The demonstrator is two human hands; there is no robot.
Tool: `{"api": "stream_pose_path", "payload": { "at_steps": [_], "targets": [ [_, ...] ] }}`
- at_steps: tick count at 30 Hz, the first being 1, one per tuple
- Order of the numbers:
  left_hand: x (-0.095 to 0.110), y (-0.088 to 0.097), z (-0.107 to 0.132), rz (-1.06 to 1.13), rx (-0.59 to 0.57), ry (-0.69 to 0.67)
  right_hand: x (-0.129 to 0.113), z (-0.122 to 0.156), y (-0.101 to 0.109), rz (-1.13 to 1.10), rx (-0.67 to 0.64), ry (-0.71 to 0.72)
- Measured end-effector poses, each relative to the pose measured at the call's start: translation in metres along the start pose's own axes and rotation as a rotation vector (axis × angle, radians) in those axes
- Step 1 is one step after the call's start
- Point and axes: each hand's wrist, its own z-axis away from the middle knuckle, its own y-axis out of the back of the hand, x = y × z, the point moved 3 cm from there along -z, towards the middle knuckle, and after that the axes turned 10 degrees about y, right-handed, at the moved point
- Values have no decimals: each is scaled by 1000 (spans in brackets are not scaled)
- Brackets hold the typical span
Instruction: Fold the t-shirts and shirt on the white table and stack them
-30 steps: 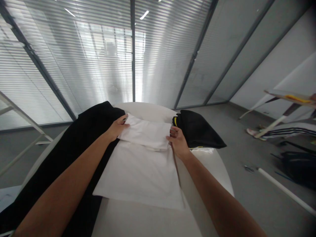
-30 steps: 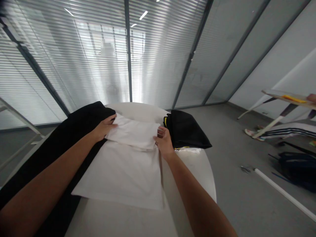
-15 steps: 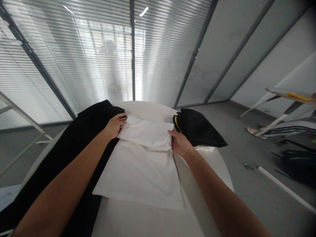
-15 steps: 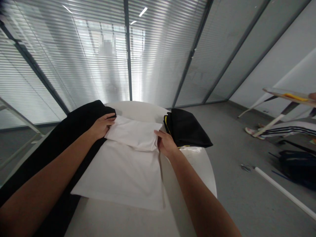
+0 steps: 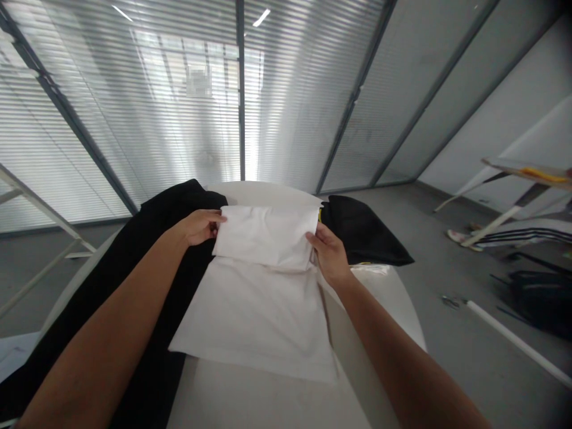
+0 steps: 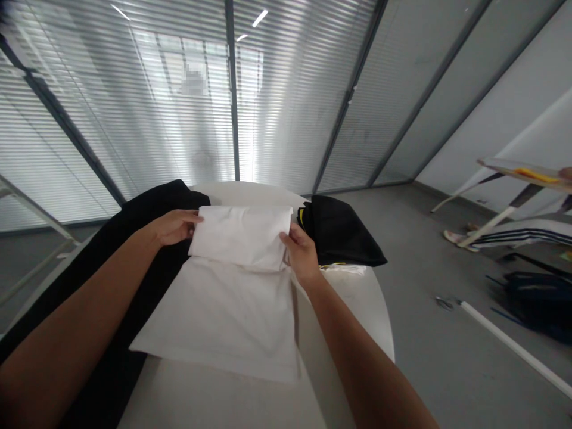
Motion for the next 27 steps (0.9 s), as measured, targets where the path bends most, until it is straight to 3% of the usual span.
{"api": "stream_pose_path", "payload": {
  "at_steps": [10, 16, 19, 24, 27],
  "targets": [
    [21, 2, 15, -118, -43, -263, -14, -7, 14, 103, 29, 181],
    [19, -6, 19, 8, -140, -402, -19, -7, 19, 163, 83, 262],
    [17, -5, 24, -15, -198, -407, -17, -5, 23, 245, 95, 272],
    [25, -1, 47, -322, -266, -337, -27, 1, 25, 250, 0, 268],
    [34, 5, 66, -602, -358, -257, -44, 4, 24, 261, -137, 260]
  ]
}}
